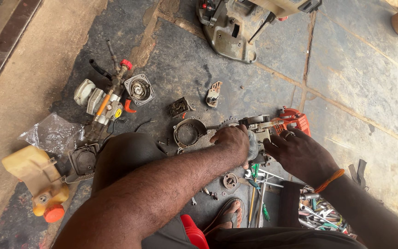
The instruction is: The person assembles a small engine by hand, aligning and fitting metal components together on the floor. They repeatedly adjust and reposition parts to achieve proper alignment.
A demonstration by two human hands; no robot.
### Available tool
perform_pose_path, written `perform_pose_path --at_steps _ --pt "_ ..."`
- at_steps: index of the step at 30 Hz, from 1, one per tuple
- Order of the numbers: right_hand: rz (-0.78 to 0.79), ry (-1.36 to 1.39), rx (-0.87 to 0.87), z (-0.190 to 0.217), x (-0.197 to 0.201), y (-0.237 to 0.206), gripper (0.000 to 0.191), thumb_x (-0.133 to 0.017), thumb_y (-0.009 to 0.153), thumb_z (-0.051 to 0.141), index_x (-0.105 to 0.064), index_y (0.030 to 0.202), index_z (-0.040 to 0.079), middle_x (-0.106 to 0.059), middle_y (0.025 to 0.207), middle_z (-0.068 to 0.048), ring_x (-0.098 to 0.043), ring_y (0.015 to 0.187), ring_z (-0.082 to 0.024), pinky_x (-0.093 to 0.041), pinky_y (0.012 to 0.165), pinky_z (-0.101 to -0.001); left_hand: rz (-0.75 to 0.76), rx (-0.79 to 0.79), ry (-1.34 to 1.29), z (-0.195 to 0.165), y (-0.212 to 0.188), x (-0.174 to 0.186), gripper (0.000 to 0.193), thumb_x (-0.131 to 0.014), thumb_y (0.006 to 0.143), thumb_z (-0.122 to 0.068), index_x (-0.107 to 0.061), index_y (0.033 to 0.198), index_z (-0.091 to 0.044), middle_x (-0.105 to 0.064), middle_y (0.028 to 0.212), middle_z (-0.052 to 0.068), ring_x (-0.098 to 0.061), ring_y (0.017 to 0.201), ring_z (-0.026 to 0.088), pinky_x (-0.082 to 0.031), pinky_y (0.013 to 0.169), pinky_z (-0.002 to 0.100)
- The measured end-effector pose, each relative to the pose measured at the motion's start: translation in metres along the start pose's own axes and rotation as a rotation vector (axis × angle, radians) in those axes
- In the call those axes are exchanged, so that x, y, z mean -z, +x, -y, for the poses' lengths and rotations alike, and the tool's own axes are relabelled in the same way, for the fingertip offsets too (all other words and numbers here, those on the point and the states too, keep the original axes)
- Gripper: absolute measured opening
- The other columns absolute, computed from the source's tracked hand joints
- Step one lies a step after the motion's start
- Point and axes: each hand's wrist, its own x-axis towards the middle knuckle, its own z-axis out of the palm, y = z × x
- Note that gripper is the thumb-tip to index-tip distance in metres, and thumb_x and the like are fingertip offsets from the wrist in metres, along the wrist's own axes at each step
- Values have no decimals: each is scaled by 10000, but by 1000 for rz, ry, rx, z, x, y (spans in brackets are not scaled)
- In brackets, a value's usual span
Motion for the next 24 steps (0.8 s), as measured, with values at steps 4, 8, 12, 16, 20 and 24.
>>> perform_pose_path --at_steps 4,8,12,16,20,24 --pt "25 73 -24 5 3 6 356 -577 944 235 -620 1290 168 -662 1197 -41 -643 1112 -213 -418 1063 -434 -25 -3 45 0 -1 0 1331 -848 726 -724 -227 1463 194 -641 1223 365 -707 1067 439 -668 788 491" --pt "-35 416 -372 13 -8 21 259 -578 992 347 -655 1041 105 -703 936 -83 -716 890 -261 -544 844 -430 -5 -23 73 1 0 -1 1340 -825 738 -741 -213 1471 200 -631 1238 368 -699 1077 444 -668 788 484" --pt "240 728 -770 16 -47 32 325 -544 1044 403 -629 979 96 -721 797 -132 -732 738 -325 -568 704 -481 12 -14 48 0 1 0 1389 -814 744 -727 -119 1528 185 -671 1236 361 -721 1062 428 -658 815 493" --pt "15 699 -532 2 -92 40 170 -544 972 221 -649 959 88 -745 907 -110 -755 795 -315 -608 698 -447 -9 -3 8 0 4 -2 1415 -802 724 -782 -121 1516 173 -592 1287 388 -688 1089 464 -654 832 505" --pt "45 714 -442 -7 -95 33 222 -590 896 217 -679 1069 111 -749 1033 -80 -755 887 -288 -614 753 -427 -17 17 4 -1 6 -3 1421 -831 711 -763 -123 1526 162 -599 1281 401 -704 1075 464 -656 840 496" --pt "-25 517 -481 1 -55 15 637 -659 962 424 -535 1474 66 -687 1199 -127 -708 1003 -310 -566 863 -443 -6 28 -31 -2 5 -4 1419 -854 716 -730 -116 1531 168 -626 1250 407 -691 1084 463 -642 853 528"
